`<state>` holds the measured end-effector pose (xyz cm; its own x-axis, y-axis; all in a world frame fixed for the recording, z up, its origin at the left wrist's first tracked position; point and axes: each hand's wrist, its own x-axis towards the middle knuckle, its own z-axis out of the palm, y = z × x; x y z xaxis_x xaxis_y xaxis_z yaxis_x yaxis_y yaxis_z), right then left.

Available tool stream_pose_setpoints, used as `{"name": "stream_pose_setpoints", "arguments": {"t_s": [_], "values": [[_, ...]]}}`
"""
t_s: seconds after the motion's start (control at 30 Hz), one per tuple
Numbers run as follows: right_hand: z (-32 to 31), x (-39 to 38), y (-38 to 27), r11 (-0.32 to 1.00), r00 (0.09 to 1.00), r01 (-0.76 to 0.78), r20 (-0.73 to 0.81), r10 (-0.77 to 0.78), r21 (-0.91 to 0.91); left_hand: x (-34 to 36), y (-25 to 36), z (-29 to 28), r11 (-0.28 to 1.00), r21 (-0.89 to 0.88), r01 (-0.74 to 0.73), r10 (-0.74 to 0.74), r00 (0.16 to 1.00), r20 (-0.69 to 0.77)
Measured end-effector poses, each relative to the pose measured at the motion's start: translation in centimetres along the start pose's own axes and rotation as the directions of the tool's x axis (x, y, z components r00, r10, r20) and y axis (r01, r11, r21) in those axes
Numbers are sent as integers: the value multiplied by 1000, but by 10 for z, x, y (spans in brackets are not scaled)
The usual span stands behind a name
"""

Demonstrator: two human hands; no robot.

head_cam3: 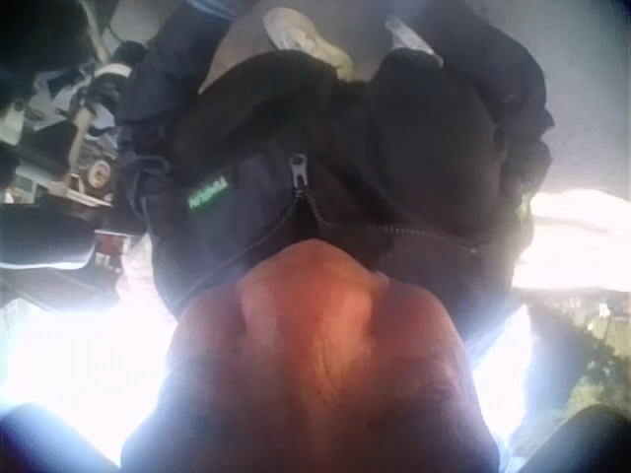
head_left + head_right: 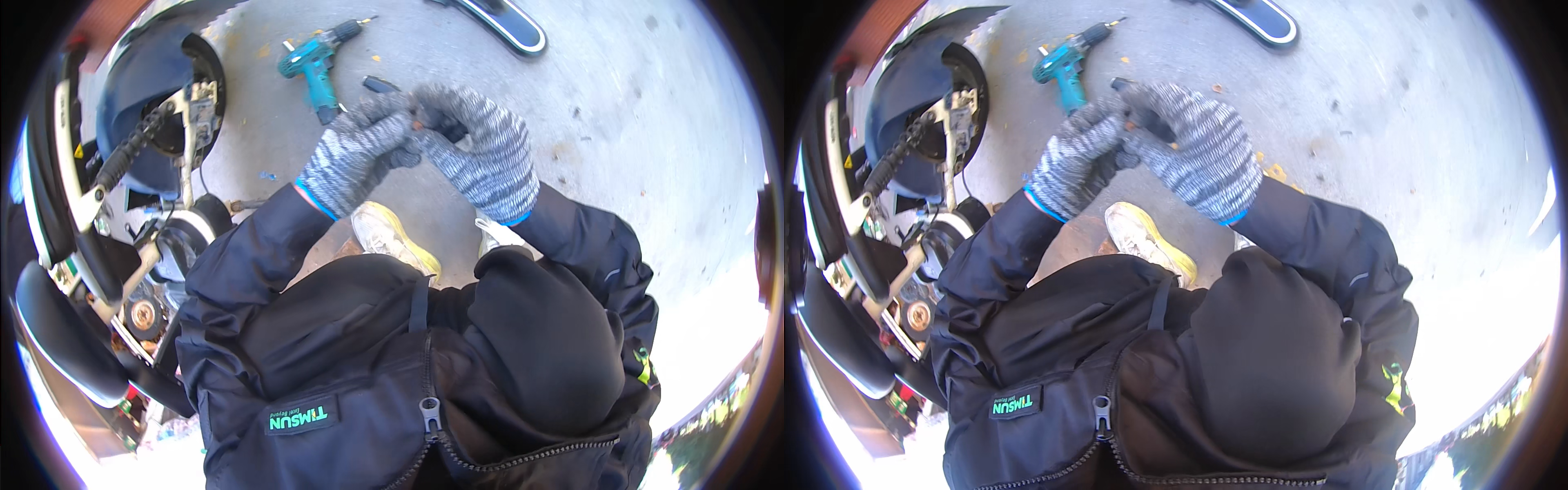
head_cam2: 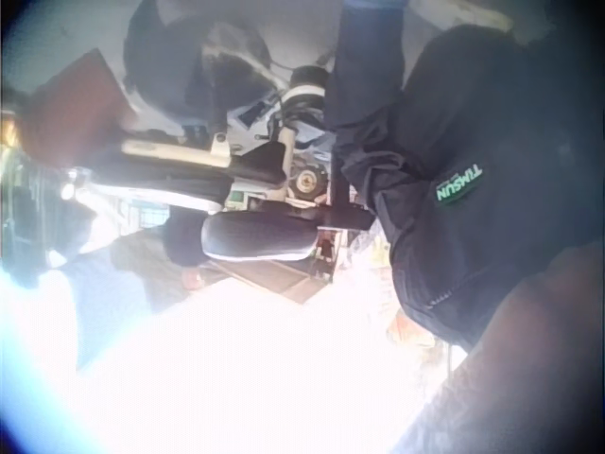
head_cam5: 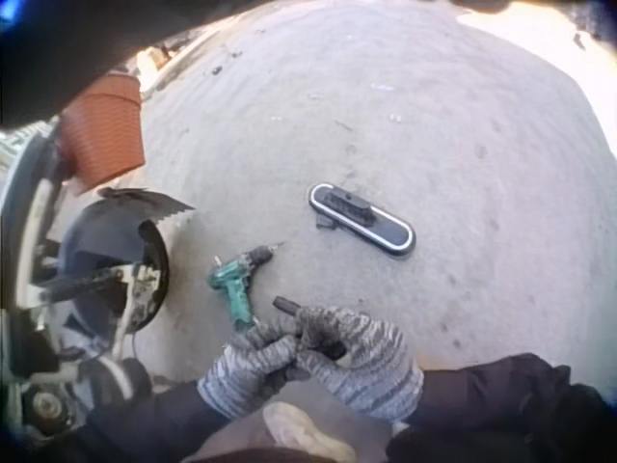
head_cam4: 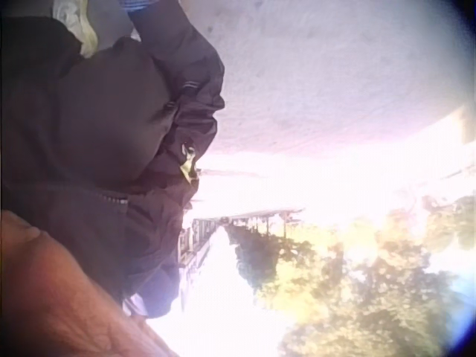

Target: The person uses a cordless drill and a screwdriver to remove and install a plastic cover on the front of a scooter. They remove screws, detach the cover, reposition it, and then reattach it by driving screws back in.

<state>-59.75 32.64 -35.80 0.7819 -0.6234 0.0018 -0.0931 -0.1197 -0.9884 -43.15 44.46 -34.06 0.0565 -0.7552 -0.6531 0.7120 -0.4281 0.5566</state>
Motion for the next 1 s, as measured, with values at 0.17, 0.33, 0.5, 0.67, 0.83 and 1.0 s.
{"name": "stream_pose_setpoints", "arguments": {"t_s": [0.17, 0.33, 0.5, 0.67, 0.83, 1.0], "values": [[2, -8, 0, 957, 983, 140, 153, -104, -253, -16, -33, 0, 991, -103, 84, -93, 992, -86], [28, 9, -3, 866, 829, 412, 511, -229, -281, -57, -34, -21, 999, -36, 10, -21, 947, -320], [55, 84, -20, 898, 691, 158, 696, 195, -410, -121, -28, -58, 985, -30, -172, 135, 858, -495], [173, 198, 75, 572, 707, -26, 390, 590, -820, -141, -38, -81, 985, -74, -154, 66, 745, -664], [245, 211, 144, 588, 788, -433, 30, 615, -684, -167, -51, -97, 954, 29, -299, 213, 602, -769], [243, 184, 164, 769, 912, -408, -196, 359, -491, -177, -34, -130, 971, 110, -214, 215, 567, -795]]}}
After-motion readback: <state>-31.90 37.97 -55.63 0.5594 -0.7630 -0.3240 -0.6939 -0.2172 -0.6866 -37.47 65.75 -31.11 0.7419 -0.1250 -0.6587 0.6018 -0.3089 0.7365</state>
